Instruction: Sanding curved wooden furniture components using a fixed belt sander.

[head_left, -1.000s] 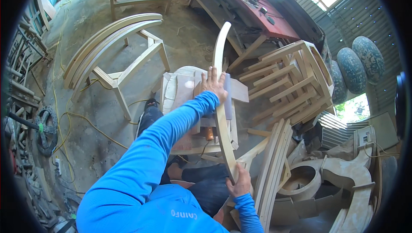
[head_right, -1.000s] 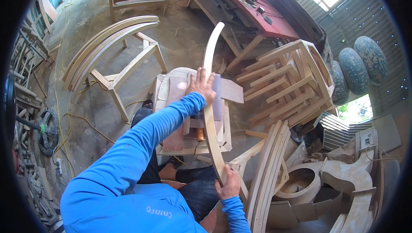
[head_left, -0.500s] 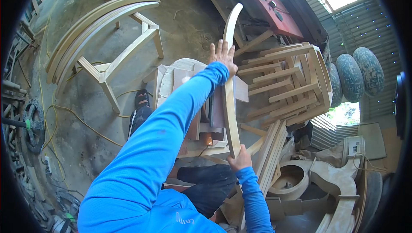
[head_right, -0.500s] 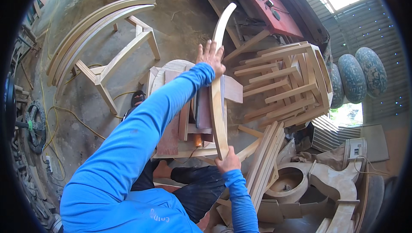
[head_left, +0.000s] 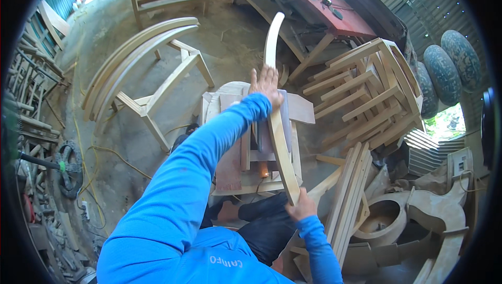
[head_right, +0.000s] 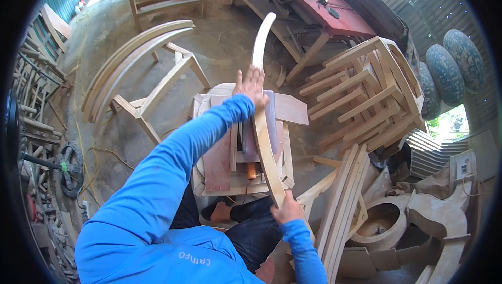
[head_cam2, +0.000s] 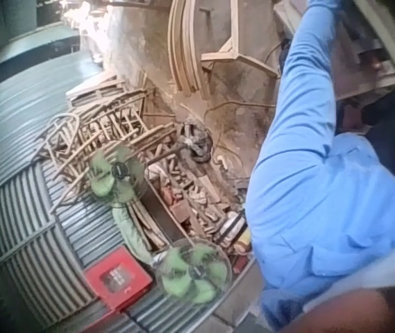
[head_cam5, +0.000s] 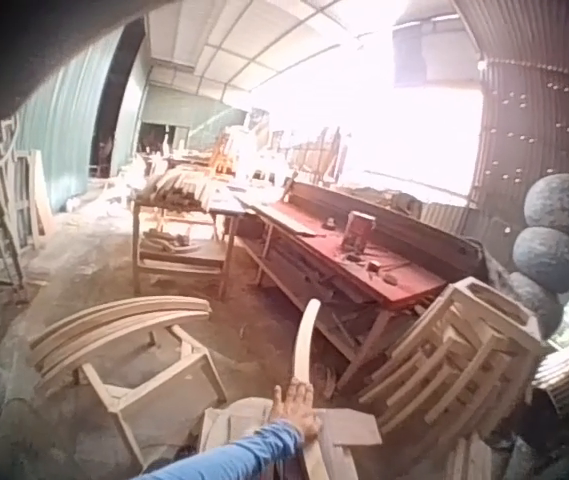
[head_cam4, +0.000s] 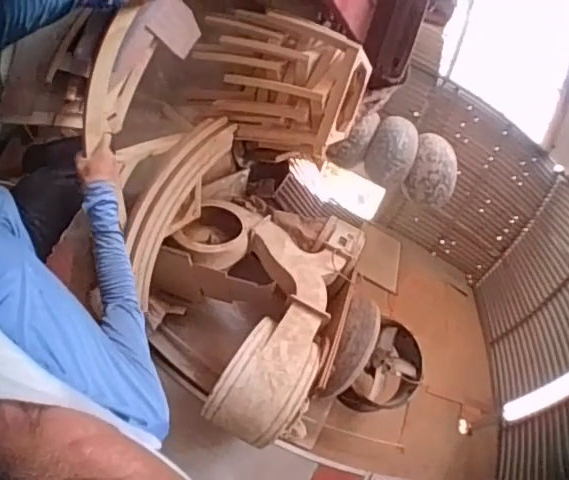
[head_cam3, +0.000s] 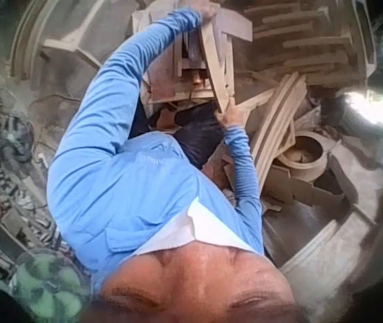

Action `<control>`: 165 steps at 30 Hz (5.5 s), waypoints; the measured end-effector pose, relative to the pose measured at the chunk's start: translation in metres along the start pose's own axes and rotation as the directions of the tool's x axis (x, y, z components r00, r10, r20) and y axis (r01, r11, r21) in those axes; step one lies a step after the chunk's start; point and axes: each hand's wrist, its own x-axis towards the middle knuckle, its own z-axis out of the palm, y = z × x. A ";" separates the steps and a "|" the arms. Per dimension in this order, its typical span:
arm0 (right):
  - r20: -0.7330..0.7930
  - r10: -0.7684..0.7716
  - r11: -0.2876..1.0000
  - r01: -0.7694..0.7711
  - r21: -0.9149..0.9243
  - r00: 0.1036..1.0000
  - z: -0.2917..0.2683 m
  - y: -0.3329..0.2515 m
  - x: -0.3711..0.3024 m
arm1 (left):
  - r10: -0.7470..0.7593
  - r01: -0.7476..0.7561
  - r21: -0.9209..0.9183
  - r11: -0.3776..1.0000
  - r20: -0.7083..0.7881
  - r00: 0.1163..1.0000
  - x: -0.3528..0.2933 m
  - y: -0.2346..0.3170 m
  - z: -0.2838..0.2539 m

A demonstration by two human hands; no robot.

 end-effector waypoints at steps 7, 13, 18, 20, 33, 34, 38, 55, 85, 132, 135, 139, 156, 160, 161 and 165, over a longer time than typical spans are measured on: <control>0.218 0.043 0.998 -0.031 -0.058 0.975 0.009 0.120 -0.154 | 0.081 -0.080 -0.015 0.997 0.055 0.995 -0.181 0.083 0.003; 0.284 0.069 0.996 -0.052 -0.067 0.956 0.028 0.219 -0.275 | 0.084 -0.076 -0.063 0.995 0.129 0.988 -0.213 0.103 -0.005; 0.308 0.065 0.998 -0.054 -0.041 0.949 0.044 0.267 -0.303 | 0.054 -0.051 -0.054 0.997 0.048 0.997 -0.162 0.067 0.016; 0.308 0.141 0.989 -0.123 -0.079 0.941 0.046 0.260 -0.281 | 0.067 -0.060 -0.109 0.992 0.055 0.996 -0.135 0.063 0.026; 0.009 -0.117 0.970 0.116 -0.214 0.993 0.024 0.140 -0.027 | 0.006 -0.010 -0.076 0.997 -0.060 0.998 0.115 -0.048 -0.015; -0.054 -0.183 0.963 0.168 -0.212 0.982 0.023 0.138 -0.023 | -0.005 0.001 -0.094 0.996 -0.047 0.999 0.123 -0.047 -0.017; -0.011 -0.019 0.968 0.016 -0.249 1.000 0.018 0.118 -0.034 | -0.024 0.021 -0.227 0.974 -0.010 1.000 0.112 -0.039 -0.013; 0.112 -0.009 0.999 0.005 0.036 0.994 0.004 0.117 -0.158 | 0.066 -0.066 0.002 0.998 -0.037 0.997 -0.056 0.030 0.008; 0.191 -0.021 0.999 0.011 0.054 0.981 0.039 0.189 -0.248 | 0.130 -0.127 0.056 0.990 -0.052 0.990 -0.152 0.068 0.017; 0.021 0.057 0.980 -0.060 0.191 0.998 0.072 0.191 -0.368 | 0.137 -0.110 -0.159 0.981 0.167 0.976 -0.275 0.064 -0.021; -0.139 -0.004 0.971 0.037 0.236 0.990 0.065 0.170 -0.362 | 0.099 -0.074 -0.264 0.962 0.081 0.992 -0.304 0.056 -0.023; -0.122 -0.029 0.944 0.067 0.323 0.992 0.060 0.159 -0.354 | 0.043 -0.027 -0.505 0.862 0.020 0.999 -0.321 0.066 -0.036; -0.303 0.130 0.657 0.147 0.740 0.944 0.006 0.103 -0.236 | 0.254 0.112 -0.899 -0.422 0.002 0.967 -0.325 0.221 -0.152; -0.563 -0.113 0.803 0.409 0.433 0.819 -0.064 0.060 -0.204 | 0.084 -0.495 -0.869 -0.028 -0.495 0.865 -0.278 0.251 -0.211; -0.699 -0.267 0.879 0.465 0.106 0.663 -0.086 0.043 -0.206 | 0.277 -0.435 -0.900 0.020 -0.414 0.867 -0.267 0.250 -0.234; -0.802 -0.539 0.765 0.547 -0.340 0.256 -0.137 0.066 -0.239 | 0.606 -0.644 -0.731 0.224 -0.414 0.680 -0.256 0.236 -0.275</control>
